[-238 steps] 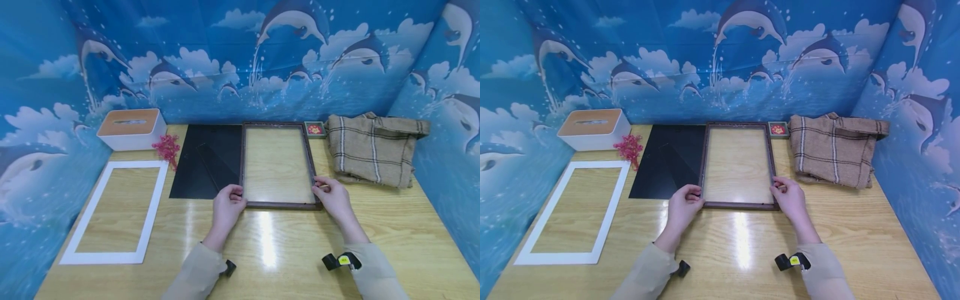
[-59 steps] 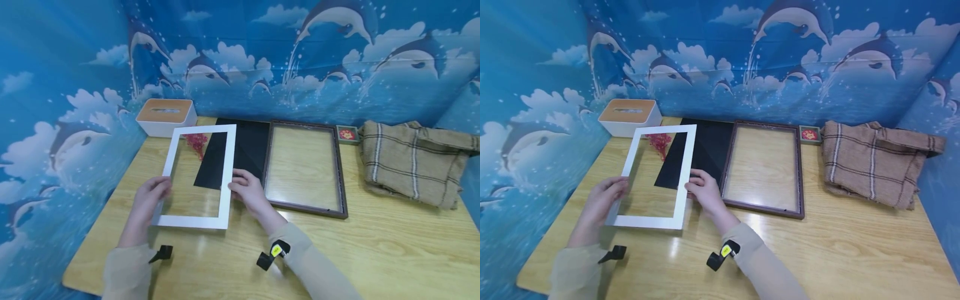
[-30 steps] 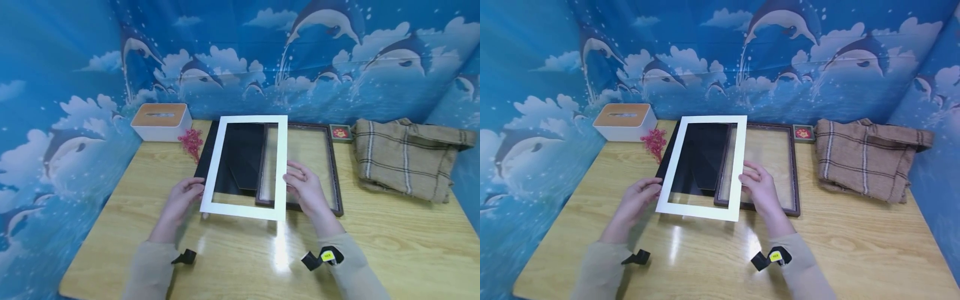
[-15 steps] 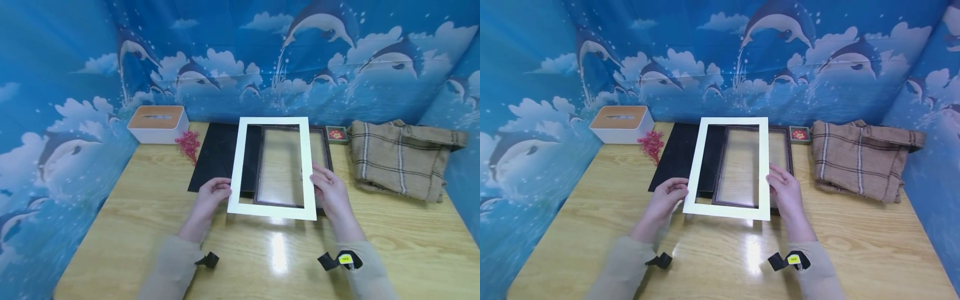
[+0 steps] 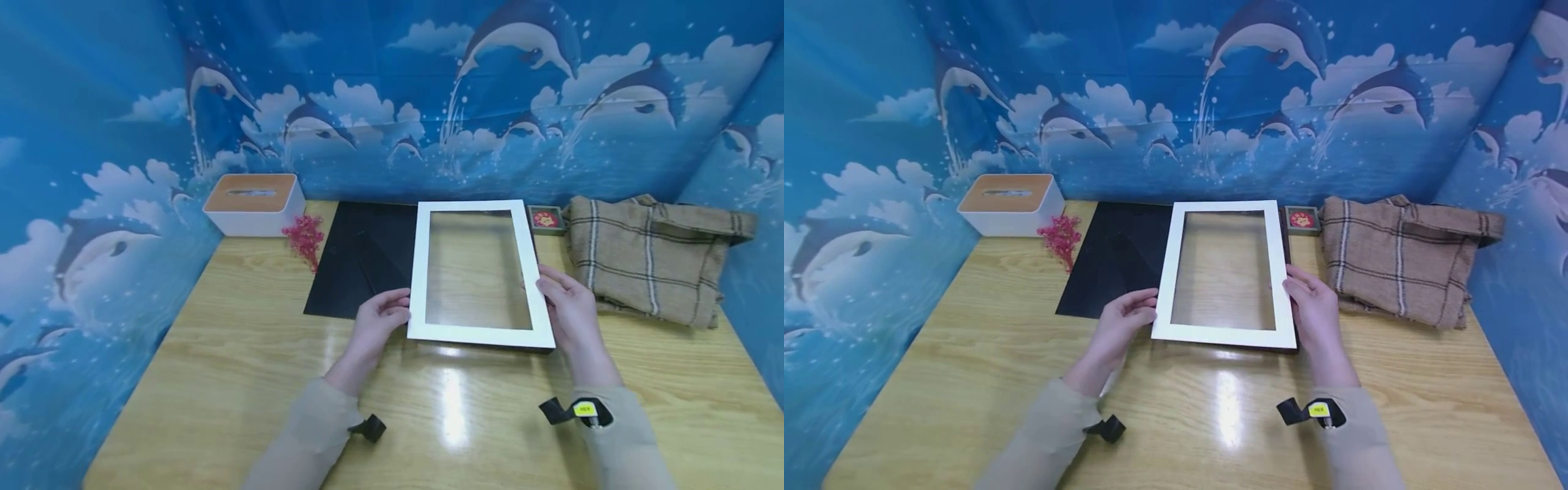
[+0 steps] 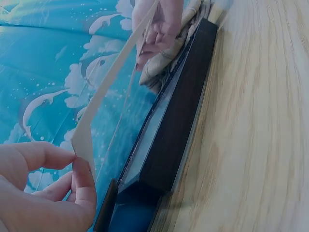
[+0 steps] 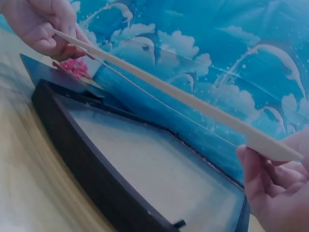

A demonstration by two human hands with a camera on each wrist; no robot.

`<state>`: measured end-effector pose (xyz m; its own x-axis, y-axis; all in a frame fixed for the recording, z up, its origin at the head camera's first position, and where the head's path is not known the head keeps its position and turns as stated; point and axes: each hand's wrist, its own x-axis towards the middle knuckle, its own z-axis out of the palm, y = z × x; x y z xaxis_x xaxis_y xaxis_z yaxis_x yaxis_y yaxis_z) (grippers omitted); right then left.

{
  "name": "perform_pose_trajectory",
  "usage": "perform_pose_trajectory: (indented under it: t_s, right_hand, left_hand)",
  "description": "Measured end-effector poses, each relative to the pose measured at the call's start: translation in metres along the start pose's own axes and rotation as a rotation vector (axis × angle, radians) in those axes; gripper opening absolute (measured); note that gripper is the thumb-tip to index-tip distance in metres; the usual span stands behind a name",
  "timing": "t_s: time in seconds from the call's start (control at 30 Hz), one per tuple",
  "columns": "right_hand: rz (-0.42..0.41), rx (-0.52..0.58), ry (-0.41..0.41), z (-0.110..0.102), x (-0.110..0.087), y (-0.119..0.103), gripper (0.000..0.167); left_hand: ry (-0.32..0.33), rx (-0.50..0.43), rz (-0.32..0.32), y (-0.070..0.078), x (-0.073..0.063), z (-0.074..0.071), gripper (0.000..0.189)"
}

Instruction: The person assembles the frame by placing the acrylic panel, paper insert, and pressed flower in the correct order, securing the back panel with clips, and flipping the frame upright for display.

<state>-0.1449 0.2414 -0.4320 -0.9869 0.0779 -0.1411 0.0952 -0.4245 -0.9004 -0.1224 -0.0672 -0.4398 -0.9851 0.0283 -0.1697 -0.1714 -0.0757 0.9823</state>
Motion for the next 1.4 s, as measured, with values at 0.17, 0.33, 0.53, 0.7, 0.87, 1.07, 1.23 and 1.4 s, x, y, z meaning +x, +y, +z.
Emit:
perform_pose_trajectory:
  t_s: [0.17,0.33,0.53,0.7,0.87,1.07,1.23,1.4]
  right_hand:
    - [0.014,-0.028,0.019,-0.009,0.005,0.000,0.020]
    - [0.033,-0.063,0.034,-0.017,0.010,0.002,0.025]
    - [0.044,-0.100,0.056,-0.023,0.017,0.003,0.027]
    - [0.062,-0.155,0.056,-0.023,0.022,0.004,0.046]
    - [0.066,-0.171,0.068,-0.023,0.026,0.004,0.051]
    - [0.053,-0.167,0.082,-0.024,0.029,0.006,0.041]
    - [0.019,-0.263,0.134,-0.023,0.028,0.011,0.040]
    - [0.010,-0.503,0.169,-0.020,0.026,0.009,0.042]
  left_hand:
    - [-0.001,-0.040,0.002,-0.003,0.002,0.009,0.040]
    - [-0.009,-0.054,-0.019,-0.002,0.001,0.016,0.043]
    - [-0.012,-0.047,-0.016,-0.003,-0.002,0.023,0.047]
    - [0.004,-0.057,-0.001,-0.006,-0.002,0.026,0.049]
    - [-0.005,-0.050,0.007,-0.005,-0.002,0.028,0.052]
    - [-0.045,-0.026,0.036,0.008,-0.008,0.031,0.056]
    - [-0.066,0.024,0.062,0.022,-0.015,0.034,0.060]
    - [-0.064,0.052,0.096,0.006,-0.006,0.032,0.063]
